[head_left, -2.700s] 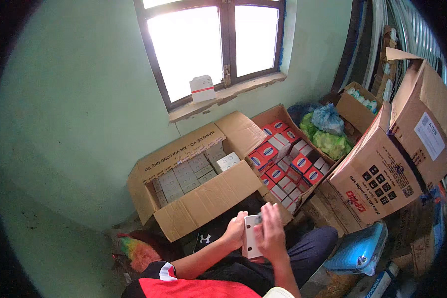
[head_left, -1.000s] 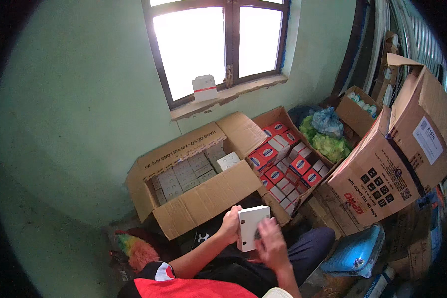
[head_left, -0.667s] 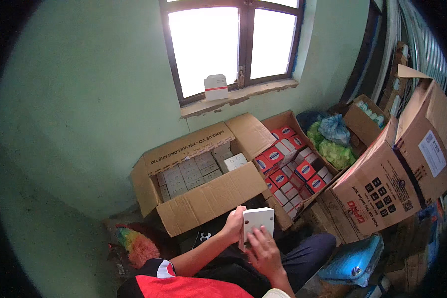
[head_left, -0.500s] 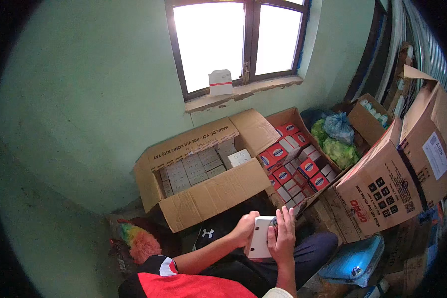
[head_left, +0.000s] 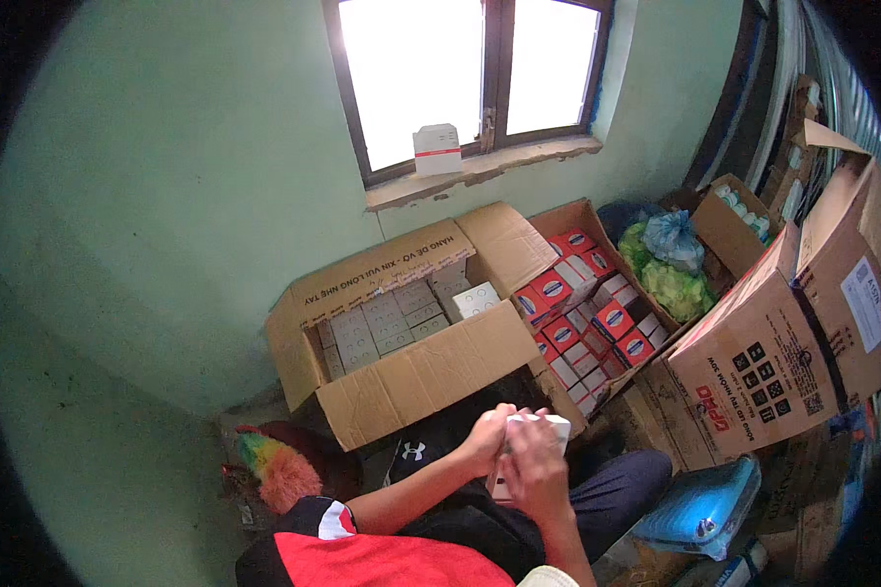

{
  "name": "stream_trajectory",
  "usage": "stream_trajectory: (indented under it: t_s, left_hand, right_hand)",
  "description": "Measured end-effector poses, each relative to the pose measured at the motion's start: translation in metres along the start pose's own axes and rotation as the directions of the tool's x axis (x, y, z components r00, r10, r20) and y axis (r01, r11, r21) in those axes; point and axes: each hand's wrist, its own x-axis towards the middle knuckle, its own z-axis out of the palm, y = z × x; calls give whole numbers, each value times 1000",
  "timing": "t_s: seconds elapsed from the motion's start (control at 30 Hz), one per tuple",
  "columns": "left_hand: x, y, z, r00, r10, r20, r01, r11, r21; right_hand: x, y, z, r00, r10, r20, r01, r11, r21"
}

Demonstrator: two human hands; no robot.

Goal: The recorder is packing or organizing light fixtures and their internal components into boxes.

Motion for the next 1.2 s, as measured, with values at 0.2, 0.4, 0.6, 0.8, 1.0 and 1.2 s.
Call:
stream_trajectory:
  t_s: [0.2,0.4,0.6,0.8,1.0,1.2]
  left_hand:
    - [5,45,-25,990,133,-45,-133,991,13]
    - [-6,32,-10,919,220,327,-373,757,537]
    - [8,-11,3,828,285,483,-521,711,473]
    - [10,29,-1,882,412,229,-472,764,440]
    - [22,49,12,808,536,243,-550,540,638]
    - [11,27,48,494,349,796,-804,-167,571]
  right_hand:
    - [-33,31,4,999,35,13,-37,991,131]
    - [10,50,-18,865,456,-210,-262,767,586]
    - [25,64,7,942,175,287,-336,521,785]
    - [-2,76,2,941,209,265,-321,798,511]
    - [-9,71,21,827,524,203,-532,616,581]
    - [-22,93,41,756,654,-25,-517,621,589]
